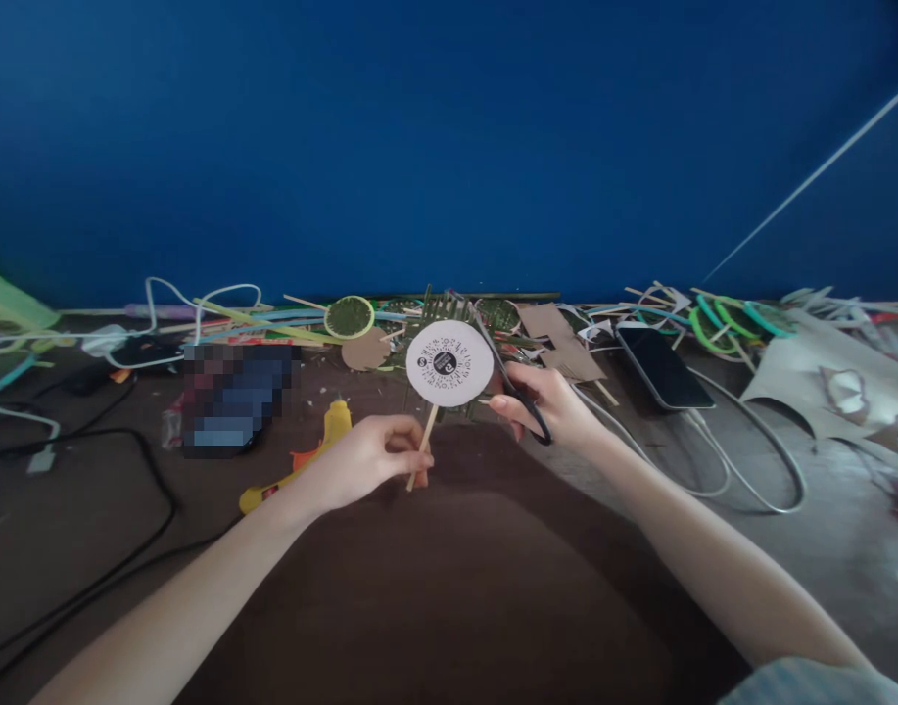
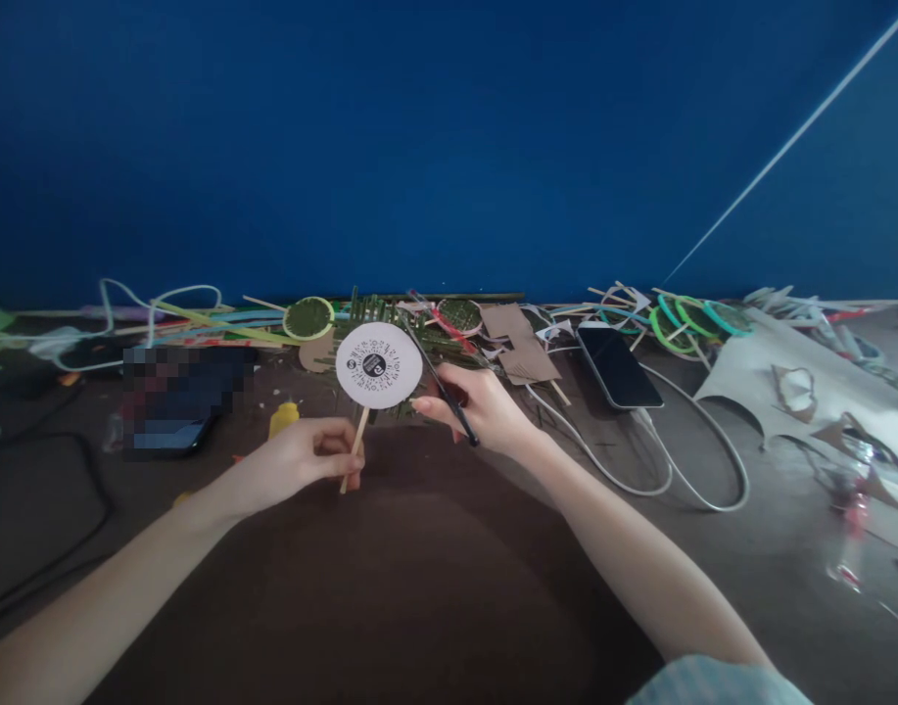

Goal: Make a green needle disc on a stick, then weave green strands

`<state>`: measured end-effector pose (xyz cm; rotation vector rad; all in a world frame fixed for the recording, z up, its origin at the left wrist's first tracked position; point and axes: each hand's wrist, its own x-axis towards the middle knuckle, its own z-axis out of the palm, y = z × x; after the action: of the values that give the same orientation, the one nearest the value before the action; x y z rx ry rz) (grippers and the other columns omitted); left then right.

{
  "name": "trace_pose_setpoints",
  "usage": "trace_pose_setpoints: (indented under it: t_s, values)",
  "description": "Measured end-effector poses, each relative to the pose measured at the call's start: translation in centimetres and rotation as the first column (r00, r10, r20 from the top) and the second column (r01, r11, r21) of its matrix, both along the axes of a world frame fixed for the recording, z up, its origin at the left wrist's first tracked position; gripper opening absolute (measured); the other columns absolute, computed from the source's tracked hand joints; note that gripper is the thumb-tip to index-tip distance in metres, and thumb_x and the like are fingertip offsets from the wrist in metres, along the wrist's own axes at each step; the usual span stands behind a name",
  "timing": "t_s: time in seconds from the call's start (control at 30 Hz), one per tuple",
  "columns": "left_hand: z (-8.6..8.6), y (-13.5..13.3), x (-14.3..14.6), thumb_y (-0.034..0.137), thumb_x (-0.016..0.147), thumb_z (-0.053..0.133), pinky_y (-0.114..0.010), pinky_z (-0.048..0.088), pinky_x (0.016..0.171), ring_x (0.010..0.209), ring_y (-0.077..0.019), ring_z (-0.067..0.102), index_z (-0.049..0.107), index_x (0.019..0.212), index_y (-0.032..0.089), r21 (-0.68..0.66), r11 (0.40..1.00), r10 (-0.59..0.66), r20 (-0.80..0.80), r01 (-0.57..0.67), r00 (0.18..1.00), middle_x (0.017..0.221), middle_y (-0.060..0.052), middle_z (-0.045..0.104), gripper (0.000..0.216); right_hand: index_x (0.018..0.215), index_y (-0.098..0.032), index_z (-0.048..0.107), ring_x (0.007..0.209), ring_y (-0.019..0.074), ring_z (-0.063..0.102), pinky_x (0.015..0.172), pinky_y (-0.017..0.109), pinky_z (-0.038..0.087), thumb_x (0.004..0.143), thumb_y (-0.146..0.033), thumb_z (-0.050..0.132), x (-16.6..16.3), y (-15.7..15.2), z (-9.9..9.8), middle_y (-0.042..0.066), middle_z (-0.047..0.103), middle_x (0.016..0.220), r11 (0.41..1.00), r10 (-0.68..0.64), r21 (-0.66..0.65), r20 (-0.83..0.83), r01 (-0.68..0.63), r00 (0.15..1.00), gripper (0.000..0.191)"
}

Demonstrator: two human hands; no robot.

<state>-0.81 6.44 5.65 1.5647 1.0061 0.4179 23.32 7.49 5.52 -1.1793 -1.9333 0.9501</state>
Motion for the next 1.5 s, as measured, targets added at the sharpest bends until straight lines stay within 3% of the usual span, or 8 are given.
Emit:
trace_pose_setpoints:
  t_s: [0.5, 0.9, 1.2, 1.5]
  values:
    - [0.6, 0.4, -0.3, 0.029, 0.074, 0.061, -0.025, 0.045, 0.061, 0.060, -0.0142, 0.061, 0.057, 0.071, 0.019, -0.077, 0.995, -0.066, -0.052, 0.062, 0.996, 0.061, 0.000, 0.066, 0.011, 0.069, -0.019, 0.045, 0.041, 0.0111, 0.052, 0.042, 0.023, 0.037, 0.075, -0.060, 0.055, 0.0, 0.0, 0.0, -0.004, 0.050, 0.047, 0.999, 0.031, -0.033, -0.059, -0.033, 0.998, 0.042]
    - [0.9, 0.7, -0.4, 0.030, 0.075, 0.059, -0.026, 0.045, 0.064, 0.062, -0.0127, 0.059, 0.054, 0.073, 0.017, -0.089, 0.993, -0.088, -0.142, 0.076, 0.986, 0.063, 0.002, 0.065, 0.015, 0.068, -0.019, 0.045, 0.037, 0.0104, 0.049, 0.040, 0.022, 0.034, 0.076, -0.060, 0.054, 0.2, 0.0, -0.3, -0.005, 0.047, 0.041, 0.999, 0.021, -0.035, -0.015, -0.022, 1.000, 0.043]
    - [1.4, 1.2, -1.0, 0.037, 0.084, 0.047, -0.025, 0.042, 0.063, 0.062, -0.0120, 0.057, 0.059, 0.080, 0.018, 0.026, 0.993, -0.108, -0.215, 0.117, 0.971, 0.065, 0.002, 0.063, 0.023, 0.067, -0.019, 0.045, 0.038, 0.0102, 0.050, 0.041, 0.021, 0.035, 0.076, -0.059, 0.053, 0.3, 0.1, 0.0, -0.005, 0.048, 0.041, 1.000, -0.005, -0.023, 0.010, 0.005, 1.000, 0.042]
    - [1.1, 1.5, -1.5, 0.038, 0.085, 0.044, -0.024, 0.038, 0.060, 0.059, -0.0113, 0.055, 0.059, 0.072, 0.018, 0.110, 0.987, -0.079, -0.311, 0.118, 0.947, 0.058, 0.002, 0.060, 0.028, 0.063, -0.019, 0.043, 0.039, 0.0095, 0.050, 0.040, 0.022, 0.034, 0.075, -0.062, 0.051, 0.2, 0.1, 0.5, -0.004, 0.049, 0.048, 0.999, 0.036, -0.005, -0.019, -0.036, 0.999, 0.046]
